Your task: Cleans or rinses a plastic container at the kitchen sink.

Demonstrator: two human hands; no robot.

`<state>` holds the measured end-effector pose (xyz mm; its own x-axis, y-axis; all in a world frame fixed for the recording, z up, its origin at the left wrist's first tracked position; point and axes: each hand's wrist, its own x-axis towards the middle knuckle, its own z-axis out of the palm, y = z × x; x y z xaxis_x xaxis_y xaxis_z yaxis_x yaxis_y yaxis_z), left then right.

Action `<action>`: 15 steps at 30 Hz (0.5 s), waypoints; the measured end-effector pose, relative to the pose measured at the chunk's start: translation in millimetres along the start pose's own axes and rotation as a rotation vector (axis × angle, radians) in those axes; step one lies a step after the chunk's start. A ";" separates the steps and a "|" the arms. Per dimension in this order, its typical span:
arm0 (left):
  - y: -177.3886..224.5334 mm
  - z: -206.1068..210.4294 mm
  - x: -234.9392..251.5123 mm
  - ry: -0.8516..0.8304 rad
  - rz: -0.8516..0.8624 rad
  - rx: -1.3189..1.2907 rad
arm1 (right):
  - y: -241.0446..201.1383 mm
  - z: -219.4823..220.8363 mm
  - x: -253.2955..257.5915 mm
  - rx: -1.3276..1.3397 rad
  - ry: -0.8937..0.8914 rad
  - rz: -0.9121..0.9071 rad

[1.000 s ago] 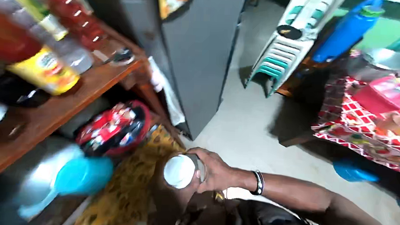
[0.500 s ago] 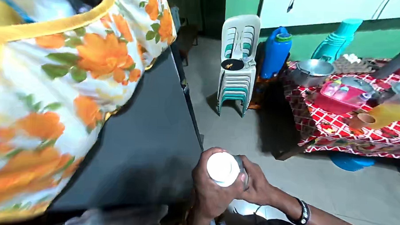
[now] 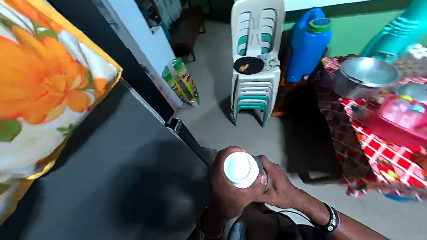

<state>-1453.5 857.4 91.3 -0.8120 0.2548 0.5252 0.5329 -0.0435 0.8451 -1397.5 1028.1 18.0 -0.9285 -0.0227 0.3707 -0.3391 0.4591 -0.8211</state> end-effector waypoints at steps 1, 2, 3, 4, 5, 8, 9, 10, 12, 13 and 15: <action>-4.9 3.8 13.7 0.044 -0.002 0.037 | 6.4 -9.8 19.5 0.010 -0.062 0.012; -7.2 5.7 26.9 0.083 -0.019 0.070 | 10.8 -19.1 39.0 0.022 -0.129 0.025; -9.5 6.9 39.6 0.123 -0.034 0.089 | 16.0 -29.2 60.0 0.027 -0.206 0.024; -12.6 7.6 52.5 0.165 -0.043 0.097 | 22.4 -40.5 85.1 0.021 -0.308 0.007; -14.8 7.1 63.0 0.205 -0.055 0.109 | 28.6 -51.8 112.3 0.003 -0.438 -0.021; -11.4 1.3 85.3 0.345 -0.096 0.232 | 34.2 -76.7 218.3 -0.013 -0.687 -0.198; -8.2 -1.9 92.0 0.372 -0.117 0.290 | 25.5 -80.7 259.9 -0.011 -0.645 -0.299; -6.8 -4.4 97.8 0.396 -0.146 0.336 | 9.7 -83.9 302.7 -0.019 -0.579 -0.416; -14.0 -9.4 105.6 0.435 -0.174 0.403 | -38.5 -85.9 379.7 -0.025 -0.385 -0.668; -19.6 -11.8 108.7 0.457 -0.181 0.437 | -67.5 -83.5 411.6 -0.006 -0.269 -0.794; -30.3 -17.1 115.5 0.524 -0.188 0.511 | -135.0 -79.1 459.7 0.051 -0.108 -0.948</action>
<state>-1567.5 871.7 128.1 -0.8391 -0.2847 0.4636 0.3147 0.4411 0.8404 -1766.5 1025.9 333.6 -0.2722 -0.4481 0.8515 -0.9611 0.1687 -0.2185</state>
